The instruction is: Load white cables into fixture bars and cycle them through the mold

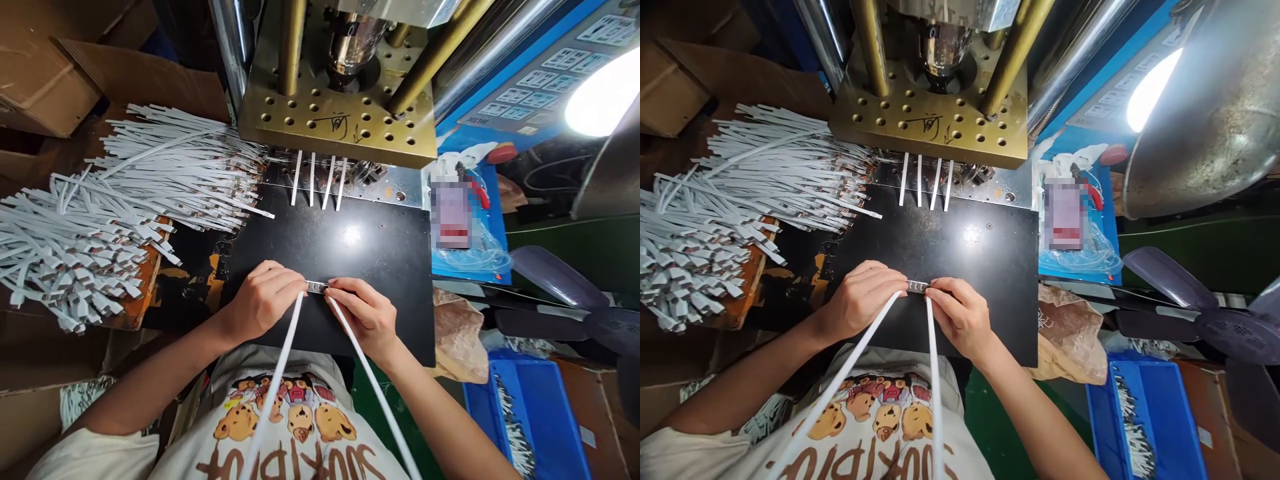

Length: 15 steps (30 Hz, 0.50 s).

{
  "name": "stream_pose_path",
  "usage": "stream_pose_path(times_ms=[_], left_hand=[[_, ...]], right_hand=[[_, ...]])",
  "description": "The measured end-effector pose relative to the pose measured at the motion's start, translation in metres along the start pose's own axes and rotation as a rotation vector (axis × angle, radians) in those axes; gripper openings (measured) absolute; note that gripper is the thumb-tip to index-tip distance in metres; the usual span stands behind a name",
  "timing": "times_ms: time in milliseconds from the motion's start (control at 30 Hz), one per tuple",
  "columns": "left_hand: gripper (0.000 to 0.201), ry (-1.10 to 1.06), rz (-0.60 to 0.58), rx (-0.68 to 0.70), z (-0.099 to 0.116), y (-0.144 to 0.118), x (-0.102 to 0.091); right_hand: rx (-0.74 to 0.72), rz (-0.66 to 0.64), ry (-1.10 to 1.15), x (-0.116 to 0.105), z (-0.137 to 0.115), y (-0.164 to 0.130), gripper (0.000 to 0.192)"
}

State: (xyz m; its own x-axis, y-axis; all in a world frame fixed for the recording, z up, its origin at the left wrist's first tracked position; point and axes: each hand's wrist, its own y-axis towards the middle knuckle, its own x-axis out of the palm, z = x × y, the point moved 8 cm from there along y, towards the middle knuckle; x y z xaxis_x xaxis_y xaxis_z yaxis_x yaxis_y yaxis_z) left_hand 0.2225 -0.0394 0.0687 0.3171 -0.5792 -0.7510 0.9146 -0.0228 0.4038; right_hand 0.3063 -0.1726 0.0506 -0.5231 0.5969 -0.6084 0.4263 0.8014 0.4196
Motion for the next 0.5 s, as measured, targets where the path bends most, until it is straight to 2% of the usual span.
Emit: stream_pose_path(times_ms=[133,333,400,500], left_hand=[[0.011,0.157,0.004,0.064,0.007,0.002,-0.003],[0.023,0.326,-0.144,0.04,0.004,0.005,0.006],[0.022,0.324,-0.13,0.046,0.006,0.004,0.008],[0.02,0.325,-0.093,0.039,0.003,0.001,0.012]], right_hand=[[-0.063,-0.016,-0.049,0.004,-0.001,0.003,0.026],[-0.095,-0.09,-0.061,0.002,-0.004,0.014,0.023],[-0.11,-0.238,-0.046,0.003,-0.003,0.026,0.024],[-0.13,-0.538,-0.089,0.019,0.002,0.056,0.038]])
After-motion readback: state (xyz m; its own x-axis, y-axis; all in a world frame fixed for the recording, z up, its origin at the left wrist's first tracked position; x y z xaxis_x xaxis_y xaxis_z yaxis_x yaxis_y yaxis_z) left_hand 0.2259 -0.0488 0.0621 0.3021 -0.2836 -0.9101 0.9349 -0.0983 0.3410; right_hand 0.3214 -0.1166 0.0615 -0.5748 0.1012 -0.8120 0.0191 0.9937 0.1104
